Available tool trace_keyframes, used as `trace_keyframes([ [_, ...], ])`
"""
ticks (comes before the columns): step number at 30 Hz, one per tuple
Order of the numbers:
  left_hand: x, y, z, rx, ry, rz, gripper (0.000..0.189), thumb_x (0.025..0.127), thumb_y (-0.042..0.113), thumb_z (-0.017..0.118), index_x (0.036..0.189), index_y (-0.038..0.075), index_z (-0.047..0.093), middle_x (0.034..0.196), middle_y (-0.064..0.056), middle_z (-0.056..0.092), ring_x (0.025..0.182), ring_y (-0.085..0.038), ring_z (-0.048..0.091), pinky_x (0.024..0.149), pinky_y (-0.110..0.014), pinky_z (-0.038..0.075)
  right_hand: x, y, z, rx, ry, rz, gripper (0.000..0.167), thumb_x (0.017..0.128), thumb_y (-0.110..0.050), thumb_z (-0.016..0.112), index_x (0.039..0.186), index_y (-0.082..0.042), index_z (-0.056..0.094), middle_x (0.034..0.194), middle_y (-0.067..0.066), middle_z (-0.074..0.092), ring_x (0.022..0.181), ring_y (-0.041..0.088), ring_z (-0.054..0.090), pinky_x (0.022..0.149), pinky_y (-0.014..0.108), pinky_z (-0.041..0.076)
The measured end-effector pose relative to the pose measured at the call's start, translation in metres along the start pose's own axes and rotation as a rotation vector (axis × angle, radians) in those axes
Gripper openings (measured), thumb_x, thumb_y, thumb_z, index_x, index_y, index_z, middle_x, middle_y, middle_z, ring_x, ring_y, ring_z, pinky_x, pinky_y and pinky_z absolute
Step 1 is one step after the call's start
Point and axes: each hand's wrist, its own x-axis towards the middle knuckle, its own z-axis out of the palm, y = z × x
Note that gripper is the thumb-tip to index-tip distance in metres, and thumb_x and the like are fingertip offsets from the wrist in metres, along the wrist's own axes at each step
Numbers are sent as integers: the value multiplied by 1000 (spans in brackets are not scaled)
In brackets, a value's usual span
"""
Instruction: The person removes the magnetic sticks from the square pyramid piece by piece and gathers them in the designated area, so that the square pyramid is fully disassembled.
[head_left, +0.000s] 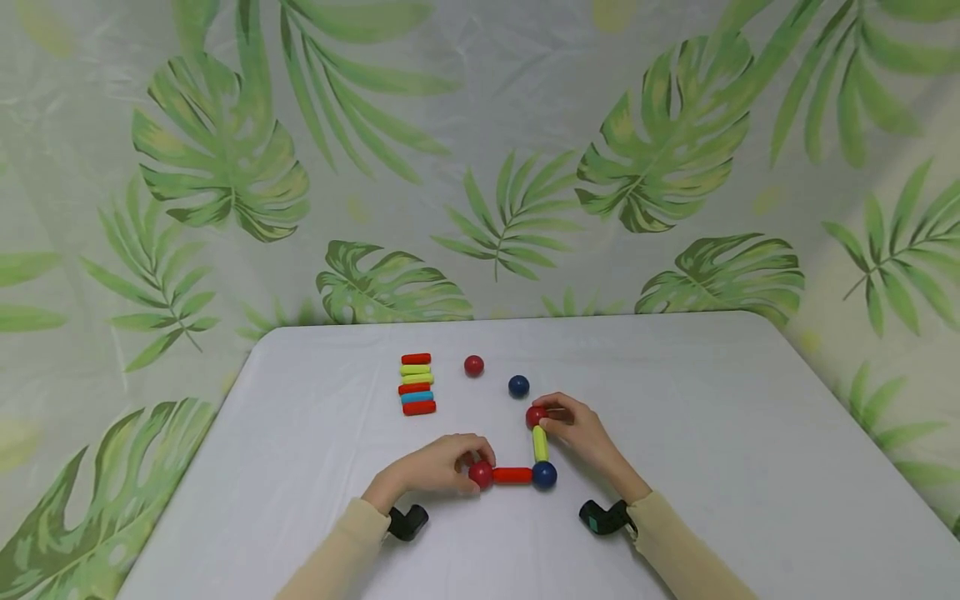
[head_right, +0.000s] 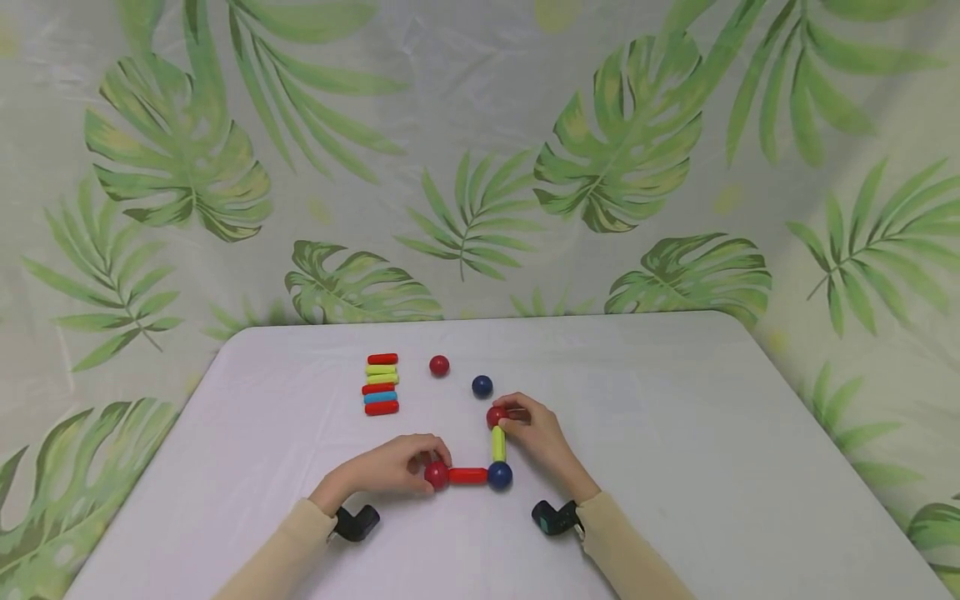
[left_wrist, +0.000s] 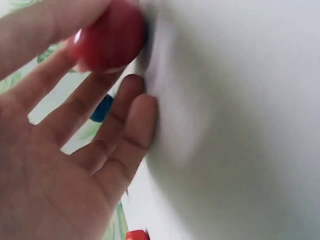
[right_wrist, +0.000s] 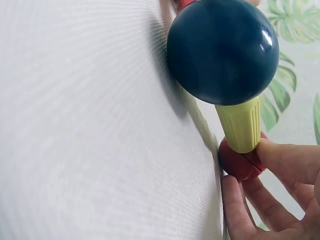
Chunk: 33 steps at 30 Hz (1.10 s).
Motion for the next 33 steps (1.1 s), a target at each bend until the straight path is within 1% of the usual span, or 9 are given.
trace_keyframes([
  [5, 3, 4, 6, 108, 38, 43, 27, 81, 7, 73, 103, 16, 61, 93, 9, 52, 83, -8, 50, 71, -21, 46, 1, 2, 0, 6, -4, -14, 24, 91, -6, 62, 116, -9, 63, 116, 11, 62, 107, 32, 57, 89, 45, 48],
  [10, 2, 4, 6, 191, 65, 17, 23, 83, 12, 71, 103, 19, 65, 95, 8, 50, 89, -9, 49, 74, -21, 46, 0, 3, -1, 7, -7, -24, 24, 91, -7, 63, 115, -9, 64, 116, 11, 63, 107, 31, 57, 89, 46, 48],
  [14, 3, 2, 3, 191, 96, 4, 18, 87, 14, 67, 105, 19, 68, 97, 7, 49, 89, -11, 48, 75, -22, 46, 0, 1, -1, -6, -8, -19, 24, 91, -8, 63, 115, -10, 64, 116, 10, 62, 107, 31, 57, 89, 44, 49],
  [17, 9, -1, -3, 126, 203, -21, 22, 89, 11, 67, 110, 14, 66, 100, 4, 53, 88, -14, 51, 73, -24, 48, 0, 0, -1, -7, -7, -7, 24, 91, -7, 63, 116, -10, 64, 116, 10, 62, 107, 31, 56, 89, 44, 49],
  [21, 30, -5, -11, 22, 409, -98, 31, 86, 4, 70, 114, 7, 59, 107, -4, 58, 90, -20, 56, 73, -27, 51, 0, 0, 0, 4, -5, 5, 25, 91, -7, 63, 116, -9, 64, 117, 10, 62, 107, 31, 56, 88, 43, 49],
  [24, 47, -9, -15, 23, 516, -173, 31, 85, 2, 71, 113, 6, 59, 111, -9, 56, 94, -22, 56, 79, -31, 52, 1, 1, 1, 8, -9, 7, 25, 91, -6, 63, 116, -9, 64, 117, 10, 62, 106, 30, 56, 88, 43, 49],
  [26, 57, -11, -16, 46, 555, -212, 30, 85, 1, 70, 113, 5, 60, 111, -12, 54, 97, -25, 55, 83, -35, 51, 2, 3, 1, 6, -12, 5, 25, 91, -6, 63, 116, -8, 64, 116, 10, 62, 106, 29, 57, 88, 43, 49],
  [29, 66, -13, -18, 73, 579, -258, 31, 85, 2, 70, 115, 6, 61, 112, -13, 52, 102, -26, 53, 86, -39, 50, 2, 4, 1, 6, -12, 4, 25, 91, -7, 63, 116, -8, 64, 115, 9, 63, 106, 29, 57, 89, 43, 49],
  [33, 66, -13, -18, 100, 619, -248, 34, 86, 4, 70, 117, 7, 58, 113, -13, 50, 103, -26, 50, 87, -38, 50, 1, 3, 1, 8, -7, 5, 25, 91, -7, 63, 116, -9, 64, 115, 9, 63, 105, 29, 57, 88, 44, 49],
])
